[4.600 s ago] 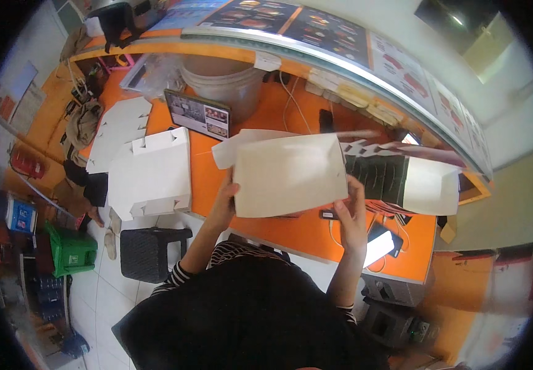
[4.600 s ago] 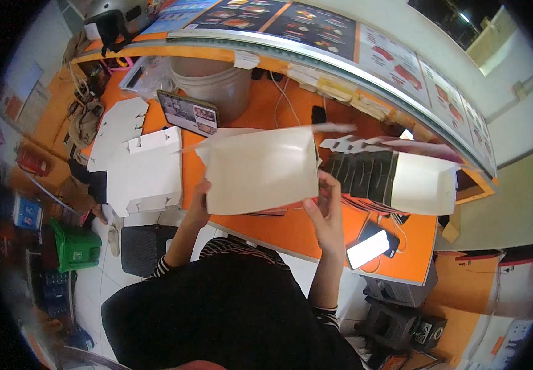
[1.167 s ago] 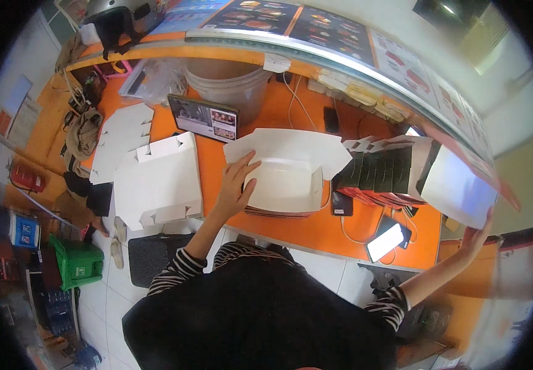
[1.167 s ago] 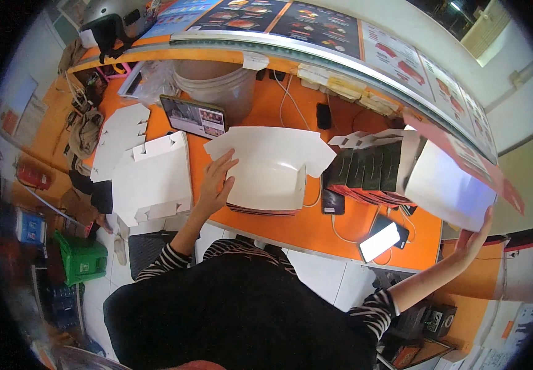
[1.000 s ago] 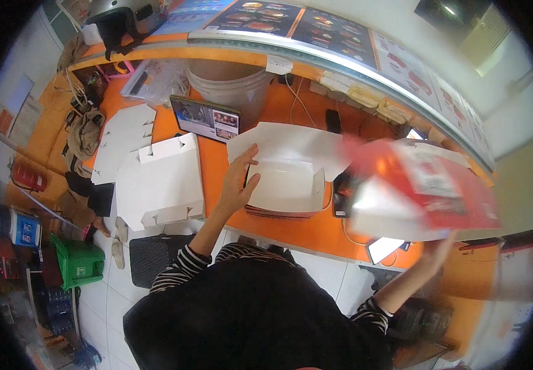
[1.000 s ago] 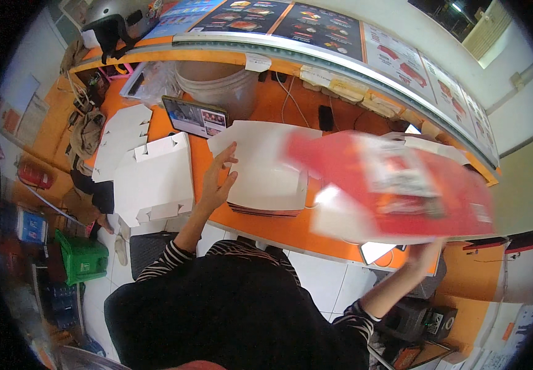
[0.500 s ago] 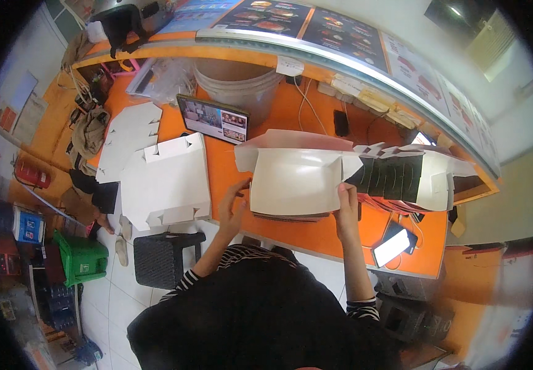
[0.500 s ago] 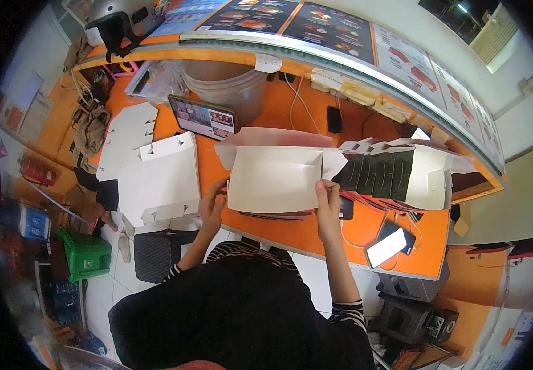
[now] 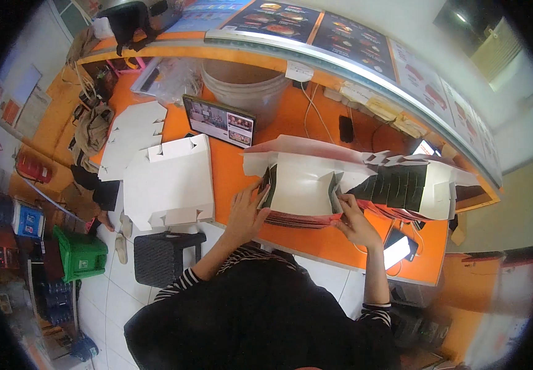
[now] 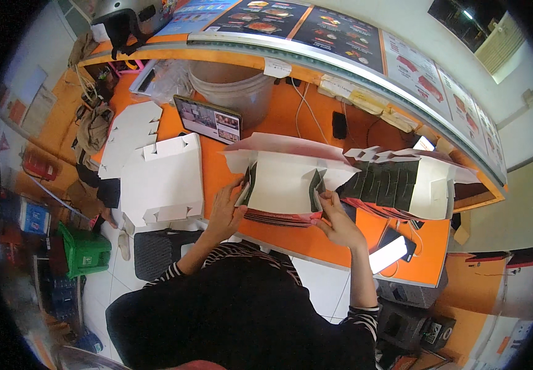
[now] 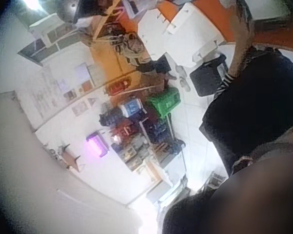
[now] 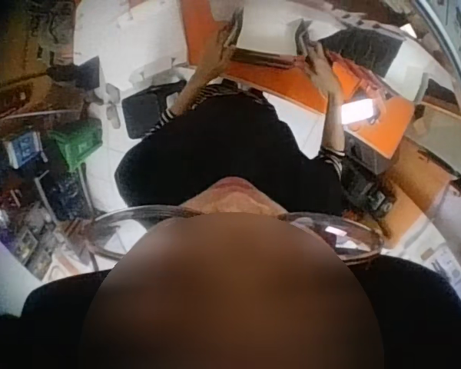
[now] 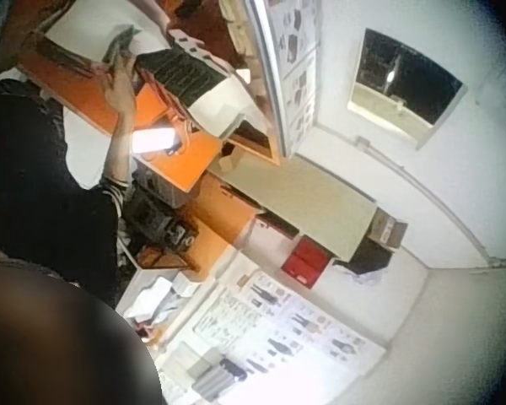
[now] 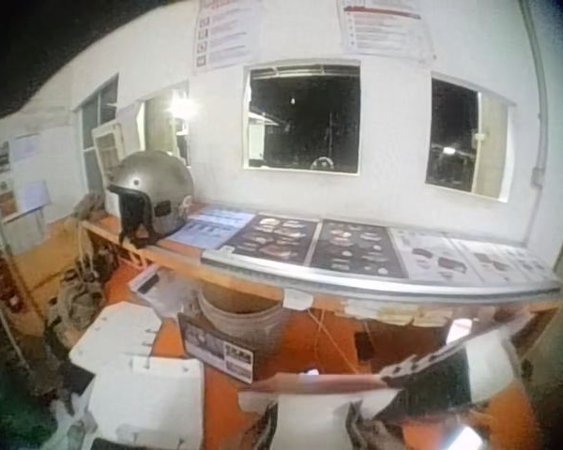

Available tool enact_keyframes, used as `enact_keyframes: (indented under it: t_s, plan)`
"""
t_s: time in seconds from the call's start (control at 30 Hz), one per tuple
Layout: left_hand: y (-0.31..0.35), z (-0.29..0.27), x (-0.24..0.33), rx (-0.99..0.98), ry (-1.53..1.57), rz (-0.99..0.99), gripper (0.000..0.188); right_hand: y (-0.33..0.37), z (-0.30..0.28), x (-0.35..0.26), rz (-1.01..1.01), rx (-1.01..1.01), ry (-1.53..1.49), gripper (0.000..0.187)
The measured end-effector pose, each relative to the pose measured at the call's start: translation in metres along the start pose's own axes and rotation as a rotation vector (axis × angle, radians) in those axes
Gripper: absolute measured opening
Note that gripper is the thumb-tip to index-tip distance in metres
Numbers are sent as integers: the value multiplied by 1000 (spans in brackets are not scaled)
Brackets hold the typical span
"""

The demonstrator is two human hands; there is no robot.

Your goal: The person assembles white cardboard boxes by folding the flat pieces into shape and inserting them into red printed covers. The person handles the boxes one at a time, folding the flaps and stacking the completed units on the counter.

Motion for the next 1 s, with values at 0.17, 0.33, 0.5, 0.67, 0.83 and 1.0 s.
enact_keyframes:
  t_s: [0.17, 0.33, 0.5, 0.67, 0.83, 1.0]
  plan:
    - [2, 14, -14, 230, 307, -39, 44, 8, 3, 5, 54, 133, 13, 51]
    - [-3, 18, -11, 203, 269, 236, 33, 20, 10, 4, -25, 311, 138, 48]
    - [-5, 22, -20, 66, 168, 389, 29, 11, -2, -15, -57, 358, 166, 48]
    - [-13, 15, -18, -23, 112, 480, 32, -26, -13, -10, 370, 511, 441, 38]
    - [-44, 13, -4, -20, 45, 390, 43, -33, 0, 5, 325, 582, 801, 28]
    - [-51, 19, -7, 25, 65, 248, 57, -26, 7, 23, 284, 617, 881, 24]
Point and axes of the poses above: each hand's wrist, its own y-axis away from the middle knuckle, its own z-axis out of the palm, x = y × z, the point moved 7 cm from there along -y, towards the middle knuckle, and after that the axes turned 15 degrees about x, right-handed, at the moved point
